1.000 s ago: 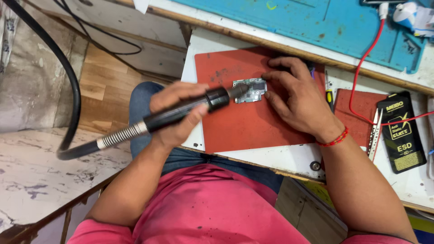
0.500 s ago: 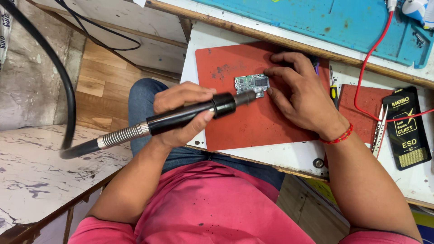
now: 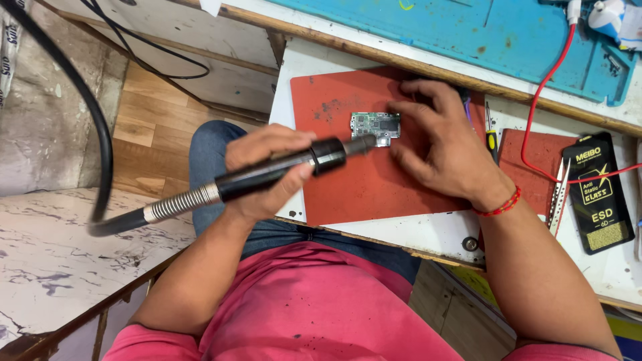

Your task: The person uses a hot air gun to heat a small circuit board placed on a red mat, then uses a small brush to clean or apply flux to the board. The person continues to heat and clean the board throughout the clip.

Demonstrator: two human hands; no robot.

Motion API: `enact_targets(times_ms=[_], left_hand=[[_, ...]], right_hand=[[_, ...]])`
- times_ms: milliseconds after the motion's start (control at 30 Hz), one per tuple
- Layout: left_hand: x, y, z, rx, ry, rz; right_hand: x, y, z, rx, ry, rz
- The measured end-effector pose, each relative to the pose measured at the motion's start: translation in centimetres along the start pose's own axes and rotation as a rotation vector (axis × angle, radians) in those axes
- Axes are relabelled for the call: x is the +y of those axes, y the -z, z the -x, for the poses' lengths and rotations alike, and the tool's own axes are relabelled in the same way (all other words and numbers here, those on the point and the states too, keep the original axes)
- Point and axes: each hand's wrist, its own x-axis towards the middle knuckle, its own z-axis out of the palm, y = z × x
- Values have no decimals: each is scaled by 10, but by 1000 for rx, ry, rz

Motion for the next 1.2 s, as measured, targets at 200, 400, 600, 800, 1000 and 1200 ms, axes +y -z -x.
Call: enact_targets(times_ms=[200, 400, 600, 800, 1000, 1200], left_hand=[[-1, 3, 2, -48, -20, 110], [-2, 1, 4, 114, 32, -9], [1, 5, 0, 36, 36, -41], [3, -1, 0, 198, 100, 11], [4, 1, -3, 65, 105, 27], [2, 2, -6, 45, 10, -34]], right_hand=[[-2, -5, -1, -24, -15, 179], [4, -2, 3, -24, -41, 111], [8, 0, 2, -73, 11, 106], [10, 1, 2, -8, -16, 71], [12, 1, 2, -18, -32, 47], [11, -1, -1, 3, -1, 69]])
